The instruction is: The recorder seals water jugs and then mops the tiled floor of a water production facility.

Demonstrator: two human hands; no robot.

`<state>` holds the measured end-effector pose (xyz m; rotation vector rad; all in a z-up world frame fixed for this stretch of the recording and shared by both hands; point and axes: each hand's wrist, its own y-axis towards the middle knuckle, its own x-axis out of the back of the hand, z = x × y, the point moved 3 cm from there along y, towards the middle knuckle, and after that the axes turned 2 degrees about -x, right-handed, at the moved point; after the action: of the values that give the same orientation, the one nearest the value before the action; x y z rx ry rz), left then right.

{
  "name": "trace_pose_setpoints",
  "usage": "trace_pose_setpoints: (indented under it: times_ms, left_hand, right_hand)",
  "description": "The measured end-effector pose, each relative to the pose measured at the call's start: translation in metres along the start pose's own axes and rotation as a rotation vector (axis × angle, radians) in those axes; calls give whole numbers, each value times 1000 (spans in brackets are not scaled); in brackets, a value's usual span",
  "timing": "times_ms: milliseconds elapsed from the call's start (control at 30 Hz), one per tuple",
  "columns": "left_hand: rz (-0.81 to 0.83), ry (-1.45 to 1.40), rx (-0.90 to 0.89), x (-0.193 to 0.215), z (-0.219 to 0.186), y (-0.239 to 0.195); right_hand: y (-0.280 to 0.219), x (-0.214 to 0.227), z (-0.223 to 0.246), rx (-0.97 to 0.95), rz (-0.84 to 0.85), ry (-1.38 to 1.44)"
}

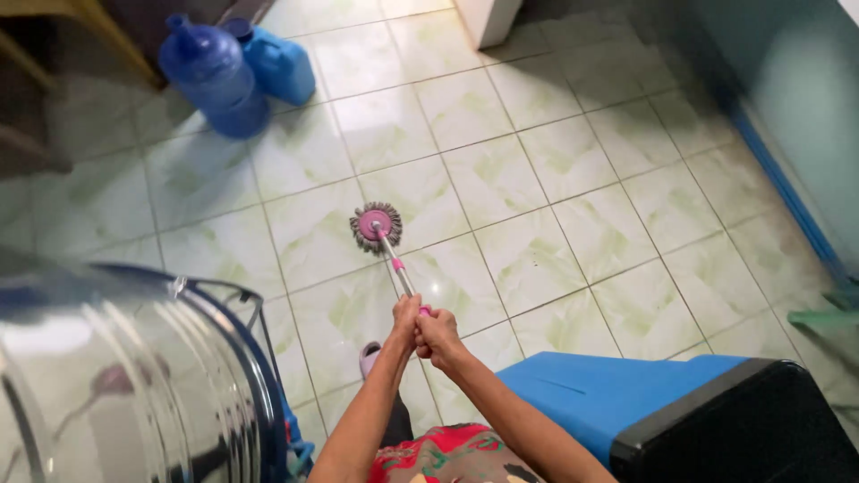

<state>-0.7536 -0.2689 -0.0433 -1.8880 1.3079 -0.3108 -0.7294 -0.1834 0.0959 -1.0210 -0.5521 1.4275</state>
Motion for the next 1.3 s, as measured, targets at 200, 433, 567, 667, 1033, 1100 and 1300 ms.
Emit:
trace_pose_setpoints:
  times_ms: [200,433,567,667,1033,1100,1300]
  left_hand:
    - [-10,72,-3,5,-91,87]
    - [9,38,-17,-12,-155,159]
    - [-11,126,11,-21,-197,212]
    - [-7,185,-45,-27,-224,272]
    - [93,-163,-25,-93,-325,500]
    - [68,-188,59,-120,-374,493]
    - [24,-423,80,-155,-468,556]
  right_hand:
    - [56,-74,88,-17,-87,69]
    - [132,-106,138,-19,-117,49]
    - [182,-127,172,9,-179,1]
    - [226,-147,204,-11,-157,47]
    - [373,-205,429,17,-137,-348]
    - [384,-217,472,2,-140,-418]
    - [471,-245,549,-22,-82,-561]
